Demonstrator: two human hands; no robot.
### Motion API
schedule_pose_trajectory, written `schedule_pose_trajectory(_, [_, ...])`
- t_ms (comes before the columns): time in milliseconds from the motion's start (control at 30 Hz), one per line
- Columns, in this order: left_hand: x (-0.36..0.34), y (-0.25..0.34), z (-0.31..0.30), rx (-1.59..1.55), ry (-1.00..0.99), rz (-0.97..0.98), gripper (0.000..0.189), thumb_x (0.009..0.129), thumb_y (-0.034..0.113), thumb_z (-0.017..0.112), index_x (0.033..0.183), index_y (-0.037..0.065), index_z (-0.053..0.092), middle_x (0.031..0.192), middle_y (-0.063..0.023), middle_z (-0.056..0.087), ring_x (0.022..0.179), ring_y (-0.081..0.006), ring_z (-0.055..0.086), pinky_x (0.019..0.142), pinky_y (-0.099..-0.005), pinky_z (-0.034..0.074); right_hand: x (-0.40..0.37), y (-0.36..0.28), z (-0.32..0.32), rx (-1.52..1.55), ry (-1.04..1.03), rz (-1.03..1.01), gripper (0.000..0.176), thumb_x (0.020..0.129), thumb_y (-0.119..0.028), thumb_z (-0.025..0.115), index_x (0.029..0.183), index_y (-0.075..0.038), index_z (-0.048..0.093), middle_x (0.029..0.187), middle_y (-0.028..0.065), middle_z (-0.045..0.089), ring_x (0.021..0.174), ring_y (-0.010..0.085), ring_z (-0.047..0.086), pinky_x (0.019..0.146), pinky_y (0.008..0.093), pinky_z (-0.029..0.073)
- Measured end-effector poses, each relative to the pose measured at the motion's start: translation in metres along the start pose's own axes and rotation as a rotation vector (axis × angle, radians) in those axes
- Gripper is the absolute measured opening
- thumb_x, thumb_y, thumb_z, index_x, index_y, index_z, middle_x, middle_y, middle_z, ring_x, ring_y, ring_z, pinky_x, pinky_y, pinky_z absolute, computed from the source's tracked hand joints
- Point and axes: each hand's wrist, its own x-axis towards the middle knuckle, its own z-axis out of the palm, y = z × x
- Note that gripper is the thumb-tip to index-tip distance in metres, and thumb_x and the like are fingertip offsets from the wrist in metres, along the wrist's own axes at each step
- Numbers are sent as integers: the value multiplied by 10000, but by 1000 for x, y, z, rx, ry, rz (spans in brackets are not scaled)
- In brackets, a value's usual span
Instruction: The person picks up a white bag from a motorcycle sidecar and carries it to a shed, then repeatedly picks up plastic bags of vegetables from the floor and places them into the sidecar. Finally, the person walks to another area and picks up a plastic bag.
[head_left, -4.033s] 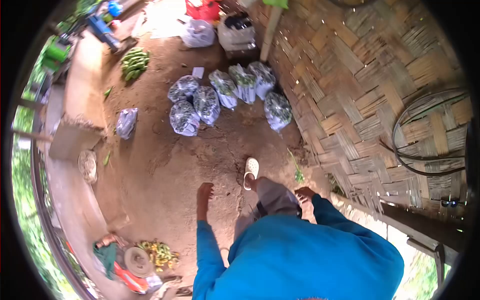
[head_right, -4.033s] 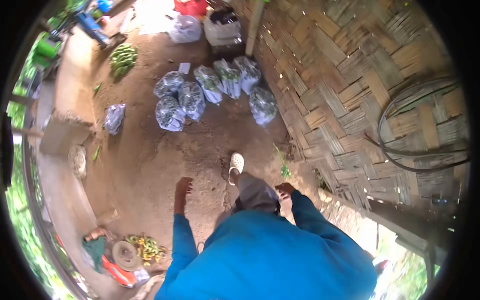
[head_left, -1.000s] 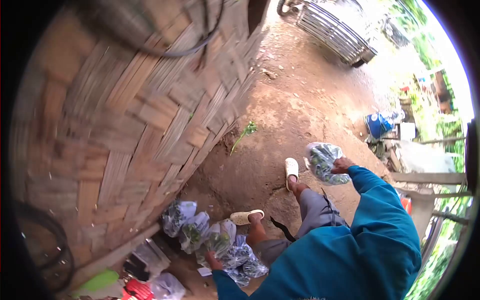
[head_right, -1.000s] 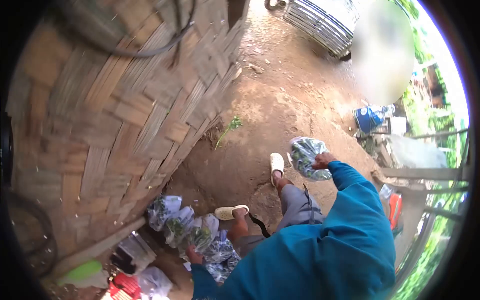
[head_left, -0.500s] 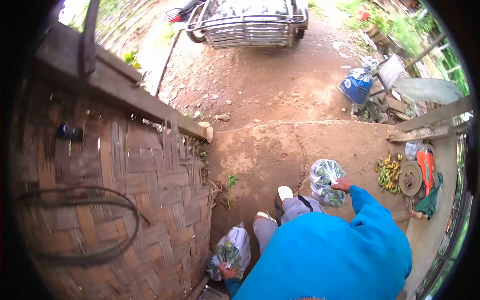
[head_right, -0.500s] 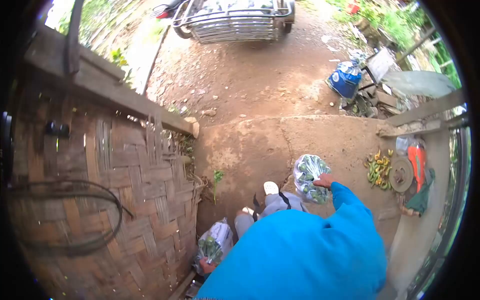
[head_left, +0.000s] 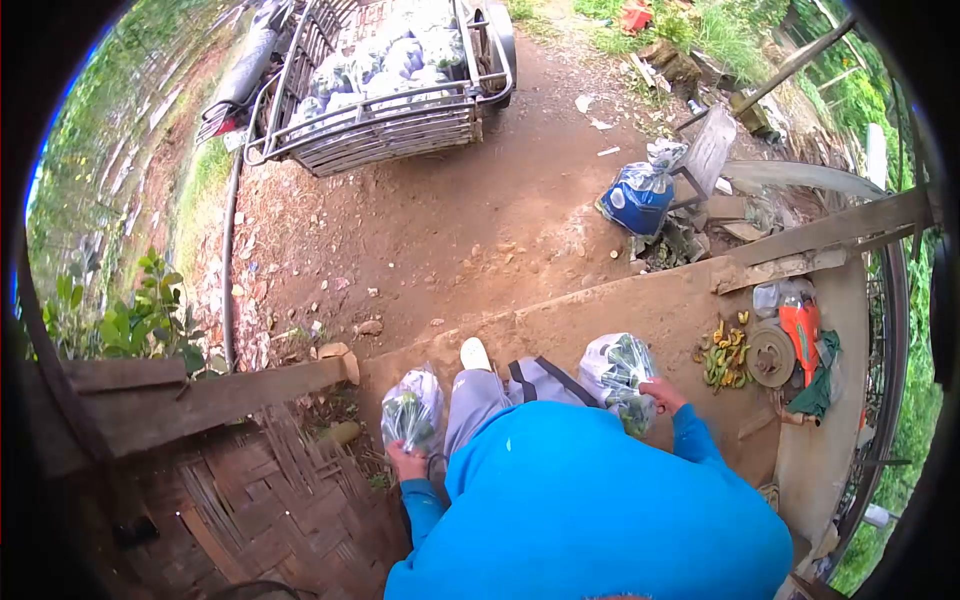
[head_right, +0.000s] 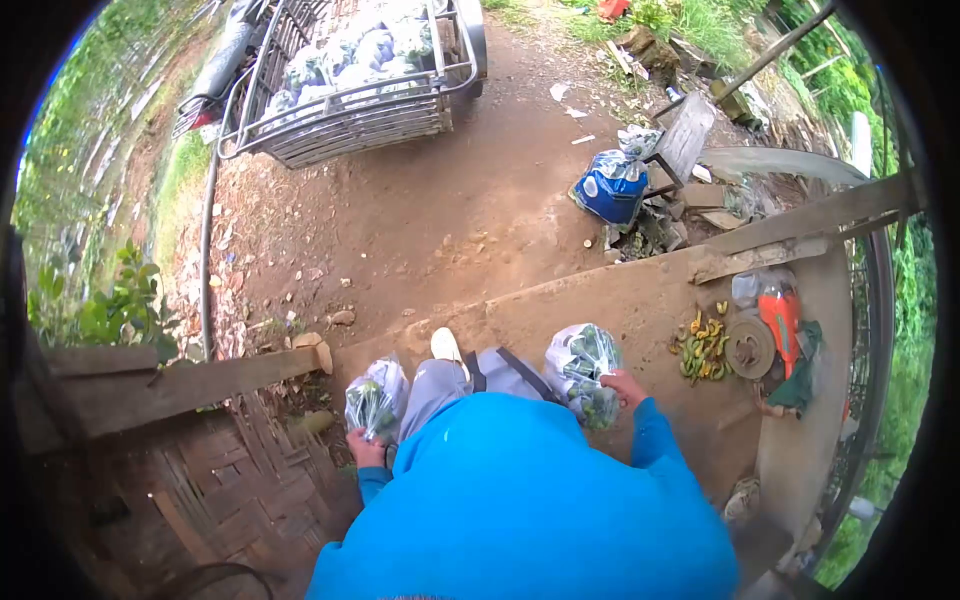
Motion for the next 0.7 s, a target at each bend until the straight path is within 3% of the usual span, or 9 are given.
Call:
schedule_pose_trajectory(33, [33, 29, 13, 15, -21, 10, 388, 660, -3, 598, 1012, 77, 457, 904, -86, 431, 629, -146, 452, 491, -319, 389, 1, -16, -12, 98, -7, -21, 191, 717, -303, 628, 773, -159, 516, 577, -77, 367, 405, 44, 283, 351, 221, 226])
schedule_pose_trajectory(100, [105, 107, 48, -663, 51, -611, 231, 728, 213, 550, 887, 110, 420, 637, -21, 351, 469, -128, 352, 373, -277, 268, 5, -55, -35, 203, 27, -43, 175, 727, -298, 615, 769, -163, 512, 588, -80, 368, 415, 36, 277, 361, 215, 217])
schedule_pose_trajectory(133, [148, 179, 65, -839, 252, -932, 228, 728, 325, 514, 806, 139, 408, 568, -8, 303, 397, -135, 287, 344, -269, 196, 2, -81, -49, 276, 59, -71, 159, 737, -292, 603, 765, -168, 508, 598, -82, 369, 426, 28, 271, 371, 209, 208])
schedule_pose_trajectory(200, [213, 236, 81, -932, 32, -1064, 219, 721, 298, 527, 794, 126, 414, 530, 1, 291, 387, -121, 283, 343, -264, 203, 1, -129, -75, 369, 65, -129, 129, 759, -270, 589, 780, -169, 511, 603, -87, 362, 445, 18, 262, 390, 194, 212])
schedule_pose_trajectory(267, [243, 354, 106, -1026, -46, -926, 199, 674, 281, 551, 756, 131, 449, 556, 12, 369, 379, -123, 240, 354, -267, 174, 20, -173, -107, 521, 89, -210, 129, 773, -274, 588, 796, -171, 514, 649, -88, 384, 456, 15, 260, 403, 189, 214])
schedule_pose_trajectory(333, [275, 454, 144, -1006, 49, -725, 186, 700, 287, 535, 728, 123, 453, 521, 13, 365, 374, -100, 238, 341, -252, 173, 37, -230, -144, 555, 55, -208, 120, 784, -263, 584, 821, -169, 519, 696, -89, 393, 465, 12, 263, 409, 191, 213])
schedule_pose_trajectory(467, [348, 604, 220, -1180, 18, -340, 204, 775, 278, 513, 804, 79, 548, 513, -3, 373, 367, -90, 220, 328, -236, 165, 91, -342, -220, 610, 8, -205, 130, 796, -264, 606, 847, -172, 529, 765, -75, 393, 458, 30, 259, 404, 206, 216])
schedule_pose_trajectory(600, [425, 671, 266, -1324, -364, 20, 266, 826, 289, 484, 854, 37, 566, 555, -39, 435, 398, -103, 195, 354, -252, 157, 137, -435, -290, 630, 47, -374, 154, 805, -281, 625, 877, -174, 541, 813, -52, 396, 436, 51, 251, 395, 222, 218])
schedule_pose_trajectory(700, [478, 743, 315, -1392, -257, 16, 253, 833, 277, 498, 875, 33, 551, 612, -48, 478, 413, -108, 203, 367, -253, 164, 164, -534, -358, 728, 48, -325, 169, 818, -303, 579, 888, -154, 540, 709, -54, 462, 396, 42, 256, 358, 220, 215])
